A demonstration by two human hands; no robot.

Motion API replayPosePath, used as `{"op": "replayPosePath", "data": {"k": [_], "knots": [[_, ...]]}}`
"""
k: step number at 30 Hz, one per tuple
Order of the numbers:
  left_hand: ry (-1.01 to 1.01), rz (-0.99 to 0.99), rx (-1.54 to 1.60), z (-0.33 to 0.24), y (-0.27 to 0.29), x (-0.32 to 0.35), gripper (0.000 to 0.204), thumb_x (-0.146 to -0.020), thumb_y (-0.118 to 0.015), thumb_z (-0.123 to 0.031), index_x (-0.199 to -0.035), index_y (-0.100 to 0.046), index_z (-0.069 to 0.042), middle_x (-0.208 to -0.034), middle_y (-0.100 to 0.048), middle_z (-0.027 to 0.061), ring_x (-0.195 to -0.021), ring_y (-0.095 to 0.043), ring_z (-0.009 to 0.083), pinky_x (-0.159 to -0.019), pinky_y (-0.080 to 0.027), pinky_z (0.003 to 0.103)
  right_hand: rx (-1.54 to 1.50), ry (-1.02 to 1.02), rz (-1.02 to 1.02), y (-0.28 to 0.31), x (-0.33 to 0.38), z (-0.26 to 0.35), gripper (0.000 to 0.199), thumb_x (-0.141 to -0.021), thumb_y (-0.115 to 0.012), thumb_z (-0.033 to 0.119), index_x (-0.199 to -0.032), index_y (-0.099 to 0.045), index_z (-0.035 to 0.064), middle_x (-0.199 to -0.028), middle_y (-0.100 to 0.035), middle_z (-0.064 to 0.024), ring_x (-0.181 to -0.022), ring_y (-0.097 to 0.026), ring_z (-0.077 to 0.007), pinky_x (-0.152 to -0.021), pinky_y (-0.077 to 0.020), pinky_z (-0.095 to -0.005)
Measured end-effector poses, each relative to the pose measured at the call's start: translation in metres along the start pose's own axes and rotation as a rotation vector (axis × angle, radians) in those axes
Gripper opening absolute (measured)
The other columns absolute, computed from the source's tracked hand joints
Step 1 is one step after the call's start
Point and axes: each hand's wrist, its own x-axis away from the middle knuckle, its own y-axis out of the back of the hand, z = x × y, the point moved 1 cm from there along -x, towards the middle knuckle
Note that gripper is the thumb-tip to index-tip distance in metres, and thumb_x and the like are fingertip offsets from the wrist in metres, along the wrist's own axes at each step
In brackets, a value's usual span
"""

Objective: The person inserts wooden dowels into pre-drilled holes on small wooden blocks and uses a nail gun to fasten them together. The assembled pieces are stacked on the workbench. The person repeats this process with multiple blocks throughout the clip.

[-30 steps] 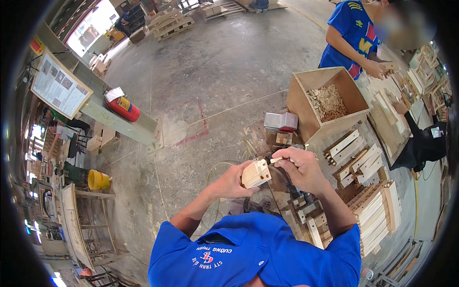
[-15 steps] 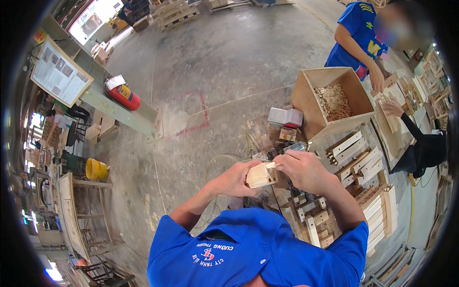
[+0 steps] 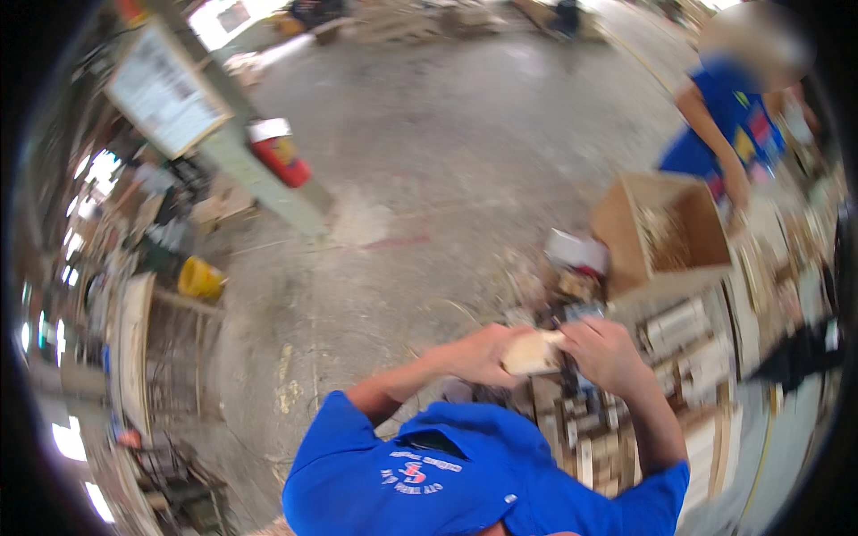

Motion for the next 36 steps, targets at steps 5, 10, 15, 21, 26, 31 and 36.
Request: {"op": "replayPosePath", "data": {"k": [5,10,15,21,26,31,36], "knots": [[-0.025,-0.031,-0.072,-0.013,0.006,-0.003,0.061,-0.077,-0.081,-0.018,-0.131,-0.059,-0.002,-0.099,-0.074,0.0153,-0.089,-0.072,0.0277,-0.082,-0.057,0.040,-0.096,-0.105,-0.137,0.000,0.006,-0.002,0.011,-0.103,-0.065,0.014,-0.101,-0.068,0.0041,-0.088,-0.070,-0.0100,-0.079,-0.069,-0.0281,-0.074,-0.0567,-0.0401],[-0.013,-0.179,0.015,0.010,0.007,0.010,0.059,-0.078,-0.080,-0.019,-0.130,-0.059,-0.002,-0.104,-0.073,0.0153,-0.095,-0.072,0.0262,-0.085,-0.056,0.040,-1.186,-0.927,-0.352,-0.060,0.049,-0.062,0.016,-0.111,-0.064,0.024,-0.117,-0.065,0.0094,-0.080,-0.066,-0.0017,-0.070,-0.064,-0.0110,-0.060,-0.0539,-0.0306],[0.074,-0.241,-0.044,0.036,0.003,0.025,0.060,-0.077,-0.081,-0.021,-0.130,-0.059,-0.003,-0.108,-0.074,0.0156,-0.100,-0.073,0.0282,-0.089,-0.056,0.041,-1.605,-1.209,-0.347,-0.122,0.077,-0.066,0.018,-0.108,-0.065,0.020,-0.120,-0.064,0.0069,-0.086,-0.067,-0.0029,-0.063,-0.061,-0.0105,-0.049,-0.0483,-0.0251],[0.082,-0.216,-0.033,0.037,-0.010,0.026,0.062,-0.075,-0.081,-0.022,-0.130,-0.060,-0.004,-0.108,-0.075,0.0176,-0.102,-0.074,0.0328,-0.091,-0.057,0.044,-1.586,-0.971,-0.163,-0.121,0.103,-0.061,0.042,-0.109,-0.067,0.018,-0.149,-0.057,0.0067,-0.116,-0.071,-0.0072,-0.096,-0.067,-0.0140,-0.076,-0.0568,-0.0278],[0.018,-0.285,-0.114,0.044,-0.021,0.032,0.062,-0.072,-0.083,-0.021,-0.129,-0.061,-0.005,-0.109,-0.075,0.0189,-0.105,-0.074,0.0358,-0.091,-0.057,0.045,-0.774,-0.329,-0.030,-0.112,0.090,-0.059,0.027,-0.109,-0.066,0.014,-0.135,-0.063,0.0066,-0.113,-0.069,-0.0045,-0.095,-0.064,-0.0101,-0.075,-0.0546,-0.0237],[-0.110,-0.321,-0.076,0.036,-0.028,0.030,0.064,-0.068,-0.086,-0.025,-0.125,-0.064,-0.004,-0.109,-0.074,0.0191,-0.106,-0.072,0.0373,-0.093,-0.057,0.046,-2.110,-0.691,0.278,-0.109,0.080,-0.089,0.033,-0.119,-0.044,0.042,-0.115,-0.059,0.0134,-0.085,-0.053,0.0020,-0.068,-0.050,-0.0119,-0.052,-0.0476,-0.0237],[-0.118,-0.443,-0.117,0.050,-0.025,0.062,0.067,-0.066,-0.087,-0.025,-0.125,-0.064,-0.003,-0.109,-0.074,0.0198,-0.106,-0.072,0.0376,-0.093,-0.057,0.047,-1.932,-0.584,0.349,-0.128,0.046,-0.068,0.022,-0.119,-0.046,0.029,-0.125,-0.058,0.0116,-0.088,-0.056,0.0015,-0.069,-0.057,-0.0097,-0.052,-0.0475,-0.0216]]}}
